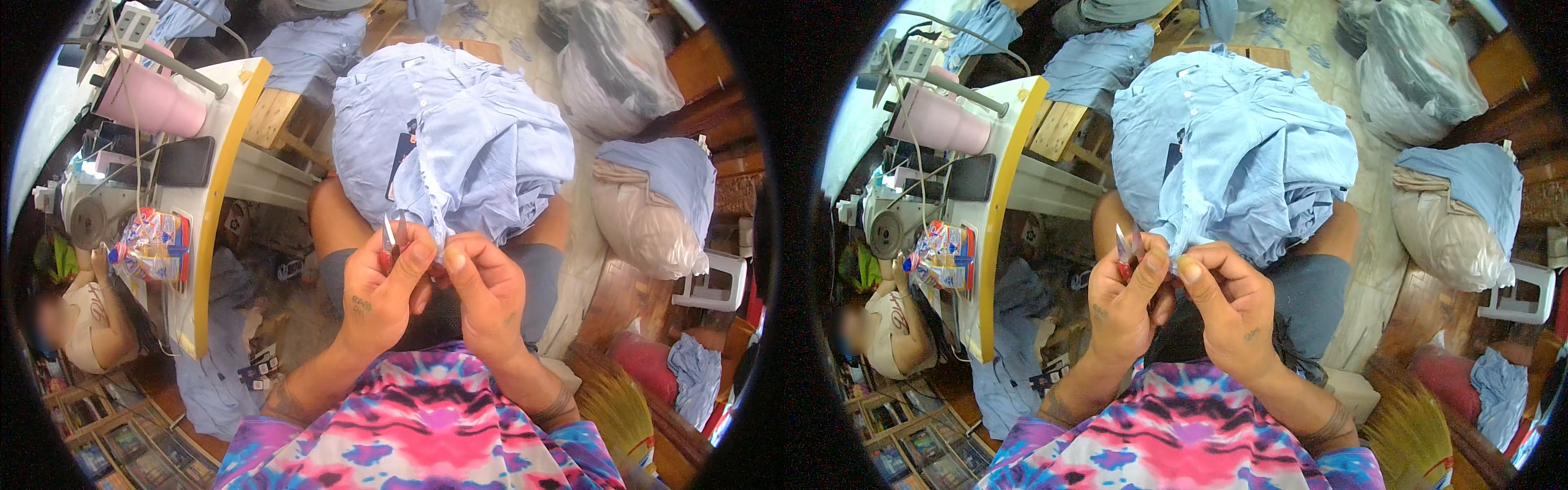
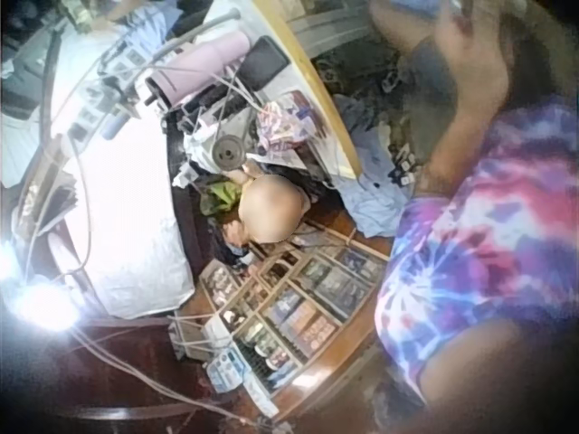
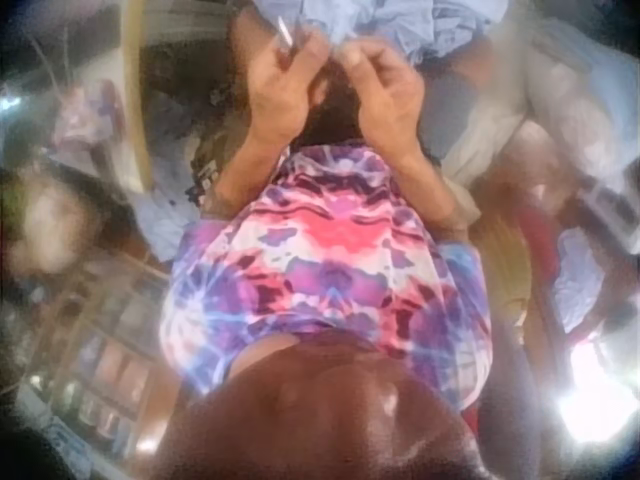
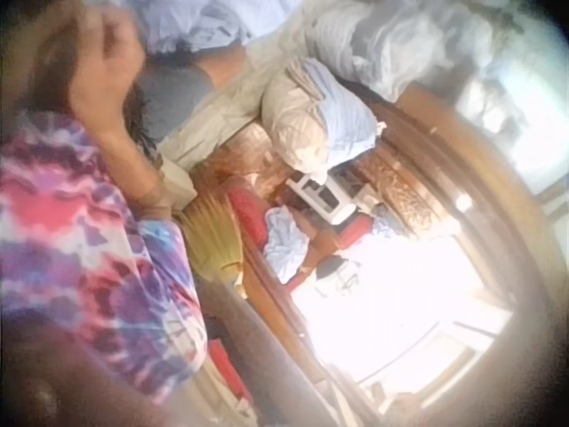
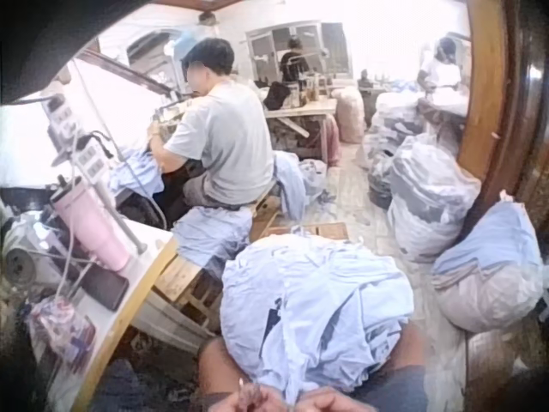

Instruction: The person trims loose threads from a light blue button-down shirt using snips and attaches a plastic fastening cord to a tag.

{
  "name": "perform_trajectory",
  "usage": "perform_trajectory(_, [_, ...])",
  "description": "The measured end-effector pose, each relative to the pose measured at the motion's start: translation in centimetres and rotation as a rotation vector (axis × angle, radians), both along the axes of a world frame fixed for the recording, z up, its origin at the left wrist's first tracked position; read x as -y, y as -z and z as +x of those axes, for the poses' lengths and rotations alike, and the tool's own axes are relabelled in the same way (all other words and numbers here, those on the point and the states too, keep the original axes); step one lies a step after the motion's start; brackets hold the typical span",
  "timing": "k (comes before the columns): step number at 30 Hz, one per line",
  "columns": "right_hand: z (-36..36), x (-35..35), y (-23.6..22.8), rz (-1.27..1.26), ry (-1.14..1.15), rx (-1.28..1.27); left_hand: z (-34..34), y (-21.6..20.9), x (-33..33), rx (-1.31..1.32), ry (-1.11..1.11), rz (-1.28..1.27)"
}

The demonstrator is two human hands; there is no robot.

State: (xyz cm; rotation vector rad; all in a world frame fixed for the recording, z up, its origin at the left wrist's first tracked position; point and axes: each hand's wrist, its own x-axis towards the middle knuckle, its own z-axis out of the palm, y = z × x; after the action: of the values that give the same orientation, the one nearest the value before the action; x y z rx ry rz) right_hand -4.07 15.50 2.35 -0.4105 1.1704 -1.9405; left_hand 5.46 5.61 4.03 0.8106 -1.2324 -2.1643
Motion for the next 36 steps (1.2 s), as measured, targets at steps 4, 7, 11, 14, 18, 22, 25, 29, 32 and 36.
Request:
perform_trajectory(4, [-0.6, 0.3, 0.0, 0.010, -0.073, 0.127, 0.1, 0.4, 0.2, -0.038, -0.002, 0.111])
perform_trajectory(7, [-1.0, 0.4, -0.6, 0.036, -0.098, 0.228, 0.1, -0.3, 0.3, 0.008, -0.010, 0.090])
perform_trajectory(11, [-1.9, 0.5, -1.4, 0.004, -0.132, 0.325, 0.2, -1.2, 0.9, -0.012, 0.007, 0.000])
perform_trajectory(14, [-2.0, 0.5, -1.7, -0.019, -0.125, 0.332, 0.1, -0.6, 0.9, -0.027, -0.014, -0.332])
perform_trajectory(18, [-2.0, 0.4, -2.1, 0.004, -0.120, 0.302, 0.6, 0.1, 1.3, 0.028, -0.011, -0.502])
perform_trajectory(22, [-2.0, 0.4, -2.1, 0.007, -0.130, 0.294, 0.9, -0.5, 1.2, 0.113, -0.018, -0.472])
perform_trajectory(25, [-1.8, 0.5, -2.2, 0.011, -0.115, 0.276, 1.4, -1.6, 1.2, 0.110, -0.031, -0.606])
perform_trajectory(29, [-1.6, 0.5, -1.9, 0.037, -0.082, 0.204, 3.4, -3.5, 1.0, 0.104, 0.169, -0.450])
perform_trajectory(32, [-1.4, 0.6, -1.5, 0.000, -0.080, 0.173, 3.4, -4.5, 0.0, 0.147, 0.217, -0.410])
perform_trajectory(36, [-1.1, 0.9, -1.8, -0.015, -0.047, 0.138, 3.1, -4.1, -0.7, 0.142, 0.206, -0.401])
